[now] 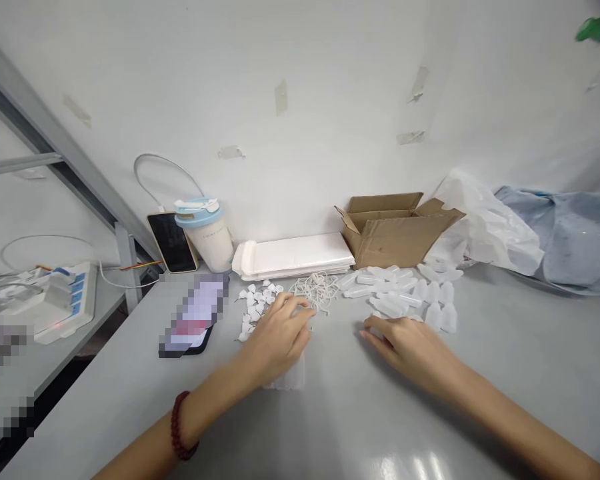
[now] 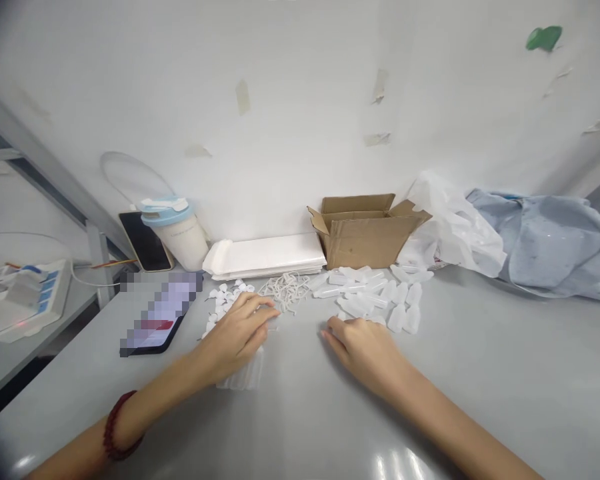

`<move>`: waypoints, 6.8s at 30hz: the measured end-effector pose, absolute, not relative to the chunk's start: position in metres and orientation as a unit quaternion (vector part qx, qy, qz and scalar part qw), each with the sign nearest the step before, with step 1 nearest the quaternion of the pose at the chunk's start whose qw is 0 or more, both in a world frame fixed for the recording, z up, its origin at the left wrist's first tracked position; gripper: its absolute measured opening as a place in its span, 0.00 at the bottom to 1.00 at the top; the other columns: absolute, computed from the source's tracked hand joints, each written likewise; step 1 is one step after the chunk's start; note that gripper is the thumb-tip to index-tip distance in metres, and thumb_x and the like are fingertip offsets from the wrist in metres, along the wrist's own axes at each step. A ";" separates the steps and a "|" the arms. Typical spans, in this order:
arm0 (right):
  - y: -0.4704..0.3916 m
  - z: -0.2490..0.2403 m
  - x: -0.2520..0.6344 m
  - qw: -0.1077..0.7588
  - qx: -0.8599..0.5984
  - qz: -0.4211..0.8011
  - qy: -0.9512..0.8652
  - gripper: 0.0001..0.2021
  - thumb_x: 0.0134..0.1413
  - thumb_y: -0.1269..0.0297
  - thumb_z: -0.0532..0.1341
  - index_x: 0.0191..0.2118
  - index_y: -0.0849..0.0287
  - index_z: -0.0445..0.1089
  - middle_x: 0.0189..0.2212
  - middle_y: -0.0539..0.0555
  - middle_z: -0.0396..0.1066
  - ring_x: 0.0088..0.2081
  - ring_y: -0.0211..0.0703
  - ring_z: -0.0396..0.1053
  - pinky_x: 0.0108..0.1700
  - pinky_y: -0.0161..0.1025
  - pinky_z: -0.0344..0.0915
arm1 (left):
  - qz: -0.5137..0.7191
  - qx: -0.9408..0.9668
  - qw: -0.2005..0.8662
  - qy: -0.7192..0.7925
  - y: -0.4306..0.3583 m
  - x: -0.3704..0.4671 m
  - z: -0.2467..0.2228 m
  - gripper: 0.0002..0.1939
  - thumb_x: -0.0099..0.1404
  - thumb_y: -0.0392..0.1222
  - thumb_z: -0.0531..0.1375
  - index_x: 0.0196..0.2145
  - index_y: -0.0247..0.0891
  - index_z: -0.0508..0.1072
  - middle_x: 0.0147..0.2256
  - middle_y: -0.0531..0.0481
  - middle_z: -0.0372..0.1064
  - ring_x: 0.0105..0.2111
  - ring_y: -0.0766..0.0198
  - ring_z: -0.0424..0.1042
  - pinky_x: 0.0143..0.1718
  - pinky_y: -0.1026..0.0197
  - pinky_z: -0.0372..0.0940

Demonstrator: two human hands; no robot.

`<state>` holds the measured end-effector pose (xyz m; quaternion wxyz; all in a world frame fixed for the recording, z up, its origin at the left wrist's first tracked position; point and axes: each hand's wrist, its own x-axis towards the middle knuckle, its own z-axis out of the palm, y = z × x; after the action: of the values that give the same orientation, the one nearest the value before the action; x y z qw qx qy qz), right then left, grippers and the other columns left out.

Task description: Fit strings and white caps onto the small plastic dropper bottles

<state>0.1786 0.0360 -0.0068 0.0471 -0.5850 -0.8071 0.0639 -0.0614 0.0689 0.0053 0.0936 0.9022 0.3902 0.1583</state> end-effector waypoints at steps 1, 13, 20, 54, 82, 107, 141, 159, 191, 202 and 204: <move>0.036 -0.007 0.178 0.046 -0.584 0.063 -0.808 0.14 0.62 0.62 0.47 0.33 0.59 0.67 0.21 0.53 0.69 0.22 0.43 0.67 0.22 0.34 0.46 | 0.142 0.913 0.068 0.375 0.074 -0.057 0.007 0.14 0.63 0.27 0.49 0.41 0.35 0.69 0.45 0.44 0.63 0.46 0.56 0.58 0.46 0.53 0.61; 0.034 -0.005 0.179 0.028 -0.607 0.065 -0.791 0.17 0.64 0.58 0.45 0.38 0.58 0.68 0.22 0.55 0.71 0.24 0.46 0.69 0.22 0.34 0.44 | 0.078 0.945 -0.035 0.314 0.115 -0.040 0.016 0.08 0.63 0.30 0.53 0.30 0.34 0.70 0.32 0.46 0.69 0.36 0.58 0.63 0.37 0.57 0.60; 0.036 -0.007 0.176 0.049 -0.602 0.053 -0.796 0.12 0.62 0.64 0.47 0.36 0.58 0.67 0.21 0.53 0.70 0.23 0.44 0.67 0.22 0.34 0.44 | 0.292 0.759 0.239 0.531 0.112 -0.051 0.036 0.06 0.57 0.38 0.57 0.28 0.37 0.74 0.28 0.51 0.73 0.29 0.62 0.68 0.29 0.63 0.60; 0.001 -0.010 0.151 0.269 -0.313 0.275 -0.868 0.14 0.60 0.74 0.48 0.43 0.59 0.69 0.32 0.55 0.66 0.34 0.40 0.65 0.35 0.35 0.64 | 0.471 0.773 0.242 0.349 0.015 -0.045 0.000 0.09 0.60 0.27 0.56 0.34 0.38 0.71 0.35 0.48 0.71 0.35 0.65 0.71 0.33 0.65 0.69; -0.012 -0.007 0.145 0.342 -0.393 0.375 -0.766 0.05 0.63 0.67 0.45 0.43 0.53 0.54 0.29 0.50 0.67 0.30 0.39 0.66 0.32 0.36 0.66 | 0.370 0.619 0.571 0.393 0.015 -0.045 0.012 0.04 0.58 0.39 0.60 0.33 0.40 0.73 0.33 0.50 0.71 0.34 0.64 0.70 0.38 0.62 0.67; -0.006 -0.021 0.144 0.410 -0.423 0.387 -0.709 0.11 0.53 0.66 0.61 0.44 0.54 0.67 0.34 0.50 0.73 0.32 0.37 0.70 0.34 0.33 0.69 | 0.357 0.734 0.374 0.440 0.010 -0.038 0.005 0.04 0.60 0.37 0.57 0.28 0.39 0.71 0.28 0.53 0.71 0.28 0.66 0.67 0.31 0.63 0.63; 0.005 -0.019 0.141 0.369 -0.500 0.520 -0.586 0.09 0.57 0.58 0.56 0.37 0.59 0.64 0.27 0.52 0.72 0.29 0.40 0.70 0.32 0.36 0.66 | 0.157 0.883 0.146 0.418 0.020 -0.053 0.007 0.17 0.54 0.33 0.61 0.43 0.36 0.66 0.46 0.44 0.65 0.48 0.50 0.60 0.49 0.45 0.61; 0.009 -0.018 0.145 0.353 -0.522 0.455 -0.629 0.09 0.58 0.59 0.54 0.36 0.59 0.65 0.23 0.50 0.71 0.26 0.39 0.68 0.30 0.36 0.64 | 0.088 0.866 0.237 0.432 0.021 -0.061 0.021 0.19 0.52 0.30 0.58 0.43 0.39 0.68 0.46 0.46 0.64 0.49 0.53 0.59 0.49 0.49 0.60; 0.016 -0.010 0.156 0.312 -0.414 0.326 -0.791 0.15 0.57 0.67 0.54 0.50 0.55 0.63 0.48 0.58 0.66 0.46 0.46 0.67 0.45 0.44 0.67 | 0.135 0.859 0.256 0.422 0.026 -0.062 0.008 0.19 0.52 0.29 0.58 0.42 0.37 0.67 0.43 0.46 0.63 0.47 0.54 0.59 0.49 0.49 0.61; 0.006 -0.020 0.149 0.229 -0.367 0.404 -0.806 0.29 0.54 0.68 0.58 0.61 0.55 0.51 0.61 0.57 0.51 0.61 0.49 0.49 0.61 0.50 0.50 | 0.136 0.842 0.283 0.440 0.025 -0.061 0.012 0.17 0.53 0.30 0.57 0.42 0.38 0.67 0.44 0.46 0.60 0.48 0.54 0.57 0.50 0.48 0.59; 0.006 -0.022 0.149 0.227 -0.369 0.405 -0.805 0.30 0.54 0.67 0.59 0.62 0.55 0.50 0.62 0.58 0.50 0.62 0.50 0.48 0.61 0.50 0.49 | 0.149 0.843 0.284 0.432 0.025 -0.062 0.011 0.18 0.53 0.30 0.57 0.43 0.39 0.66 0.44 0.47 0.60 0.48 0.55 0.58 0.49 0.48 0.60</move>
<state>0.1493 0.0063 -0.0223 0.2272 -0.3687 -0.8051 0.4052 -0.0618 0.0250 0.0113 0.2841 0.8429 0.4320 0.1487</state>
